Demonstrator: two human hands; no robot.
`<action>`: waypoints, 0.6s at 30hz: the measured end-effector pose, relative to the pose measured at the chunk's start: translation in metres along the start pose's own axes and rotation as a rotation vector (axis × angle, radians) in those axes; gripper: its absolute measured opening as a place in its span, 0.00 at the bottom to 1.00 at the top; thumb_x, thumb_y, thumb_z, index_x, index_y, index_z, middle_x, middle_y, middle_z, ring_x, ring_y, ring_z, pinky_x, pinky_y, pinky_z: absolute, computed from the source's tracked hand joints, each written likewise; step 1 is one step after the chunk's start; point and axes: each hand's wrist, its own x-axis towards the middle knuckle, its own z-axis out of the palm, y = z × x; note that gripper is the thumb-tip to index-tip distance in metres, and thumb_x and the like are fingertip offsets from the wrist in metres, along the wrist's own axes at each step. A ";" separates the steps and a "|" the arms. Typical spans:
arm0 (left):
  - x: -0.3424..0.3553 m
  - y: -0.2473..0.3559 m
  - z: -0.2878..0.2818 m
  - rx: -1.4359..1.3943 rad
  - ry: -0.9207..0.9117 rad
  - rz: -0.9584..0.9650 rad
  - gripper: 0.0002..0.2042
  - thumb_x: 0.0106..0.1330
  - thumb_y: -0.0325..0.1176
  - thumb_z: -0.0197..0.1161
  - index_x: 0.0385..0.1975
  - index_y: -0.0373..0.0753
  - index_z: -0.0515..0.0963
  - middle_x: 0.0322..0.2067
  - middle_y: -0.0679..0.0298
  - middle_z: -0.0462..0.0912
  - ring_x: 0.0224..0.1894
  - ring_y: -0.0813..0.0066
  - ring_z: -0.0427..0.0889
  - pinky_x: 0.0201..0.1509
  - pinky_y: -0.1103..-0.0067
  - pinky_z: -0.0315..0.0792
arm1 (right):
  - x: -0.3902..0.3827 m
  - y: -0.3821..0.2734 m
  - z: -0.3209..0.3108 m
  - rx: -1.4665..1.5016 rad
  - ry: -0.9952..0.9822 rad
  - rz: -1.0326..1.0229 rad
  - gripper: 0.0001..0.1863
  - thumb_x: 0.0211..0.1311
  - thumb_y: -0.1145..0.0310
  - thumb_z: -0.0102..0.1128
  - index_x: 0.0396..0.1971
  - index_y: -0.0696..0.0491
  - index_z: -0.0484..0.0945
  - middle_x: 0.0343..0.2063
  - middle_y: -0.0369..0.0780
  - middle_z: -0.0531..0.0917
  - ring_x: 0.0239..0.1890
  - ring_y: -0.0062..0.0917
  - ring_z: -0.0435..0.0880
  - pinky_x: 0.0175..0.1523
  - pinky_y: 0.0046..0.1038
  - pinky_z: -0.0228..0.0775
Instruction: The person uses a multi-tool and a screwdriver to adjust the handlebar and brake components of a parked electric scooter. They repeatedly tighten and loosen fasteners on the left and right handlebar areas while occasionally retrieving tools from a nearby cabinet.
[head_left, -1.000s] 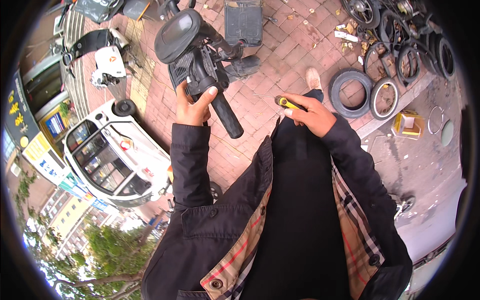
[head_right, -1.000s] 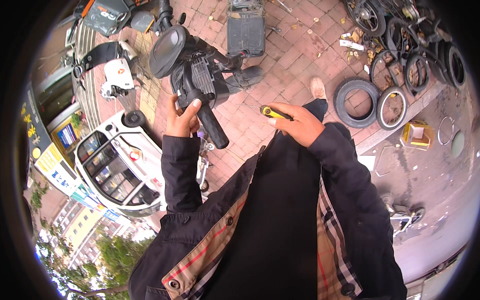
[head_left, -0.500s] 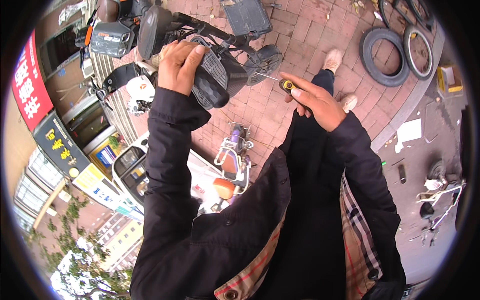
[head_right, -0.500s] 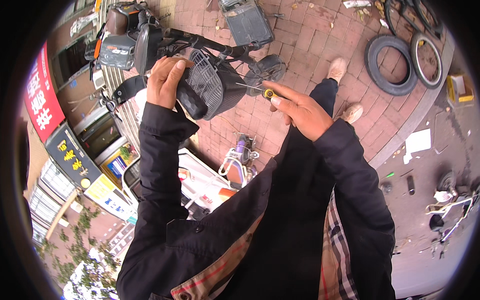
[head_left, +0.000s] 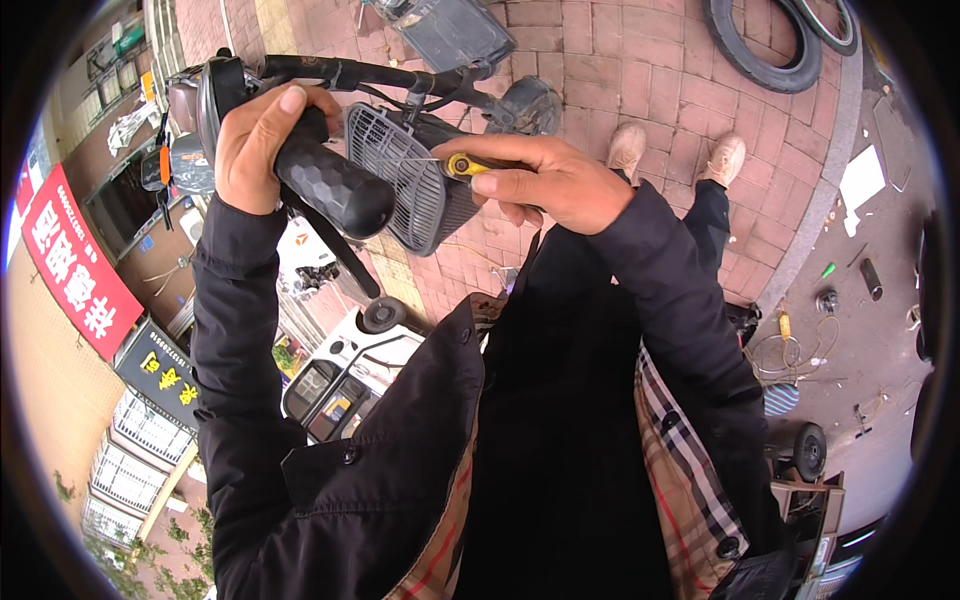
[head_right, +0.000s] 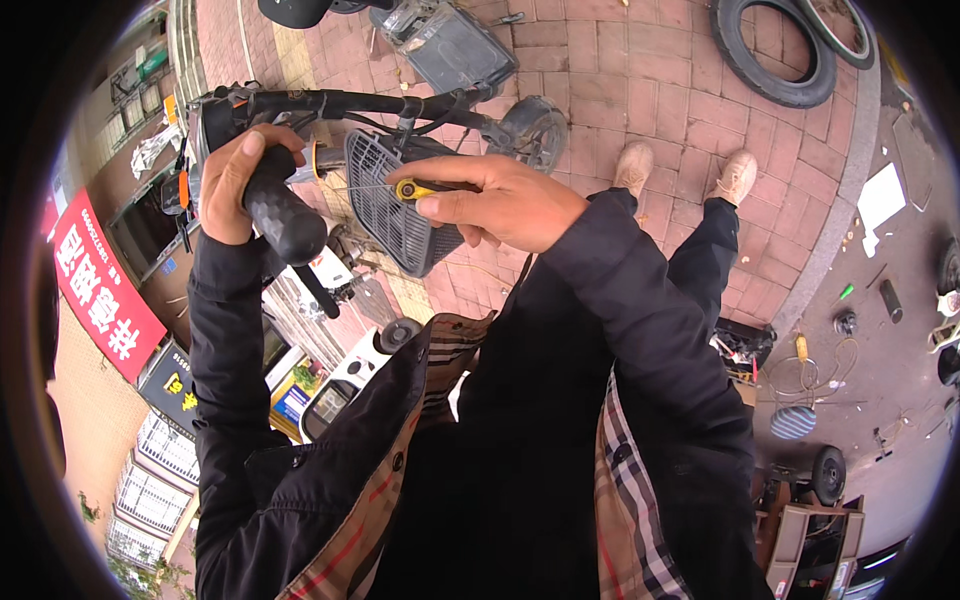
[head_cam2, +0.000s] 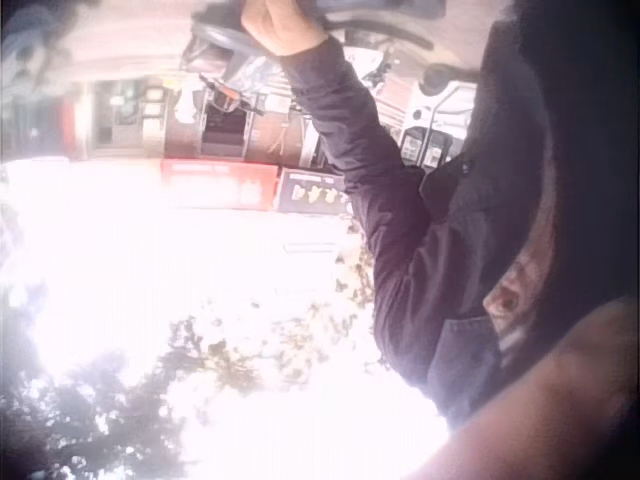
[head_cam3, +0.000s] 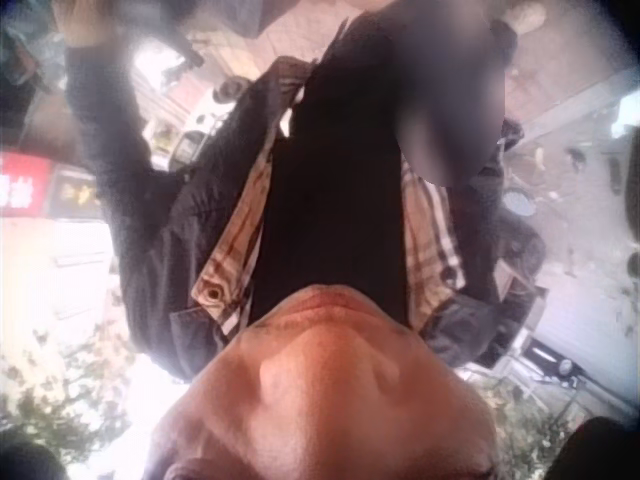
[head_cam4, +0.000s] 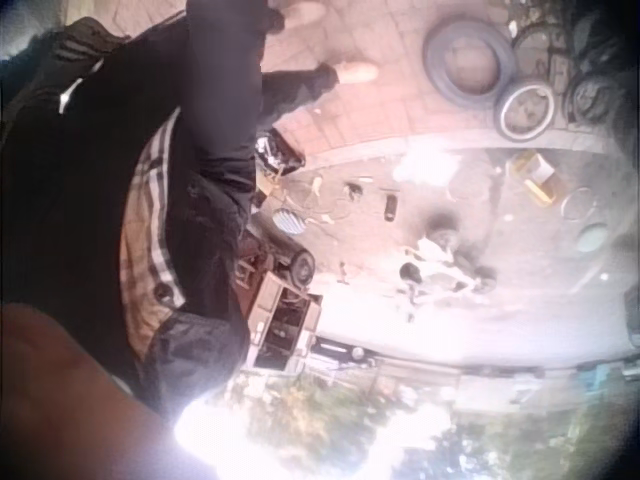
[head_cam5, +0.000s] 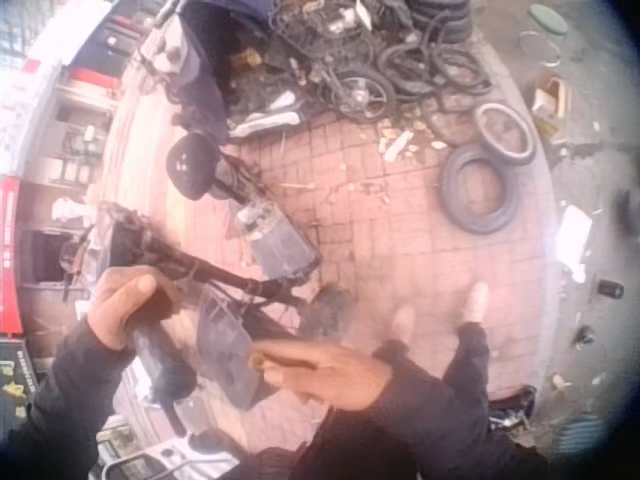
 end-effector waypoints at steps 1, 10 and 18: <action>-0.002 -0.002 0.000 0.003 0.002 0.014 0.30 0.79 0.51 0.44 0.40 0.25 0.82 0.36 0.53 0.86 0.41 0.67 0.83 0.53 0.76 0.72 | 0.006 0.008 0.003 -0.005 0.007 -0.066 0.25 0.77 0.55 0.60 0.70 0.45 0.77 0.23 0.30 0.74 0.24 0.14 0.73 0.30 0.22 0.66; -0.005 -0.024 0.007 -0.060 0.131 0.188 0.30 0.81 0.47 0.39 0.44 0.27 0.85 0.33 0.56 0.87 0.35 0.71 0.85 0.48 0.78 0.77 | 0.042 0.069 0.026 0.137 0.082 -0.294 0.27 0.78 0.58 0.55 0.72 0.52 0.74 0.35 0.39 0.82 0.23 0.11 0.71 0.28 0.16 0.61; -0.002 -0.044 0.006 -0.129 0.243 0.279 0.31 0.83 0.45 0.37 0.43 0.26 0.86 0.37 0.54 0.90 0.39 0.69 0.88 0.52 0.77 0.79 | 0.043 0.077 0.025 0.107 0.107 -0.419 0.27 0.77 0.59 0.55 0.72 0.51 0.73 0.36 0.38 0.83 0.25 0.11 0.73 0.27 0.15 0.62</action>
